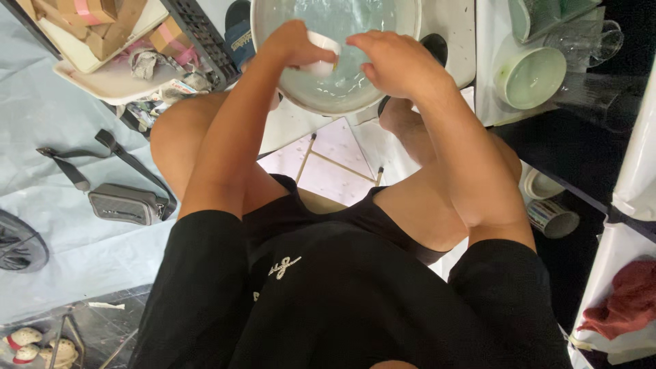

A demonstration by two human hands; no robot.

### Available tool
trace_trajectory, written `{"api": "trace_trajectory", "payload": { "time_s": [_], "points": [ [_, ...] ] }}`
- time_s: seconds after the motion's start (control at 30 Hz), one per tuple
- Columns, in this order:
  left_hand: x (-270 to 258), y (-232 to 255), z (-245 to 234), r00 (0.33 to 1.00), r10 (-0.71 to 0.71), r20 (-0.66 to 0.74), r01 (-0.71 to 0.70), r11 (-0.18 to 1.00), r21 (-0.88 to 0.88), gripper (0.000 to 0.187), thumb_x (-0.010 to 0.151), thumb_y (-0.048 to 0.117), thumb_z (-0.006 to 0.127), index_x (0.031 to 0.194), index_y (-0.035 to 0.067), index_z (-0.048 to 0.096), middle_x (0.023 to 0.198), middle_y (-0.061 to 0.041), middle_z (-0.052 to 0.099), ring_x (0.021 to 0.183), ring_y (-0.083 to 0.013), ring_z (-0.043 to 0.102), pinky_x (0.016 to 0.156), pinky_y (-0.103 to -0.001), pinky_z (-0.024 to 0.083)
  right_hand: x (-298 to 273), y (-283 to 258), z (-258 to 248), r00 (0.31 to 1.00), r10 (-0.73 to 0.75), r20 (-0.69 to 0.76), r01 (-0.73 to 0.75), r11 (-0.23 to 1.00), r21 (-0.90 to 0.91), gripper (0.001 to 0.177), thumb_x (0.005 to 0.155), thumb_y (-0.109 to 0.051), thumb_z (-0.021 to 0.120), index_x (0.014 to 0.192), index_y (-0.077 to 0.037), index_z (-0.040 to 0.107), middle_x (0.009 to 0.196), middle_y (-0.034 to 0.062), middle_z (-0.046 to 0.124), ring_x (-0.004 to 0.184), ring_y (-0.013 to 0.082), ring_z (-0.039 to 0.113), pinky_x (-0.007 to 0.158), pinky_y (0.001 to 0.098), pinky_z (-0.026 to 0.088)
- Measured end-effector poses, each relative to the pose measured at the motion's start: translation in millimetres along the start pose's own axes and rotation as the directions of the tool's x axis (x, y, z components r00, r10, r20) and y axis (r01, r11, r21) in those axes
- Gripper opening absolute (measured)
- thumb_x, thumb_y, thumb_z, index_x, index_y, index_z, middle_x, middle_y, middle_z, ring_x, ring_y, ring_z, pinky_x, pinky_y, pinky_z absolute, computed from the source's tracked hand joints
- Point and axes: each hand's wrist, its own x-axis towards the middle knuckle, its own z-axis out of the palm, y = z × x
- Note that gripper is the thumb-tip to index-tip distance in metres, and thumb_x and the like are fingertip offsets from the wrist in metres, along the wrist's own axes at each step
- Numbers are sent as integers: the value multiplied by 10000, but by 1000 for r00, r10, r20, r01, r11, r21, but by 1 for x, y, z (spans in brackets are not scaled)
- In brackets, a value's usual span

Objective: The person washes several small cups and a rectangular glass container by hand in a white bucket filled with water. They scrub the items, rinse them, and place the cleaned cups on a nearby shelf.

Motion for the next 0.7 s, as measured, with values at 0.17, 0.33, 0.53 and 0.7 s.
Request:
{"api": "trace_trajectory", "payload": {
  "time_s": [0.17, 0.33, 0.53, 0.7],
  "points": [
    [22, 15, 14, 993, -101, 60, 118, 867, -484, 645, 709, 612, 680, 1031, 55, 727, 711, -106, 697, 494, -166, 654, 442, -312, 518, -3, -4, -10, 998, 53, 20, -54, 998, 30, 520, 919, -75, 639, 1434, -72, 563, 1350, 179, 637, 1217, 390, 590, 1001, 496, 473],
    [81, -16, 65, 977, -169, -130, 53, 783, -620, 674, 745, 672, 740, 1009, 53, 793, 783, -92, 761, 538, -160, 698, 449, -307, 544, -12, -3, -16, 996, 42, -75, -37, 997, 64, 501, 937, -76, 647, 1432, -64, 572, 1373, 199, 628, 1243, 405, 577, 1026, 491, 460],
    [148, -63, 109, 921, -31, -389, -51, 979, -199, 748, 809, 674, 820, 1084, -14, 725, 1051, -206, 747, 1049, -358, 678, 891, -459, 521, -17, -9, -23, 996, 14, -94, -9, 999, 50, 517, 938, -90, 658, 1446, -74, 560, 1383, 194, 619, 1250, 401, 570, 1027, 492, 452],
    [136, -64, 123, 697, 327, -638, -69, 916, 394, 497, 836, 623, 839, 992, 152, 808, 1374, -272, 656, 1223, -433, 521, 1008, -549, 458, -20, -12, -26, 997, 45, -65, -40, 996, 82, 501, 951, -93, 643, 1442, -79, 545, 1374, 163, 630, 1212, 394, 582, 981, 498, 464]
  ]
}}
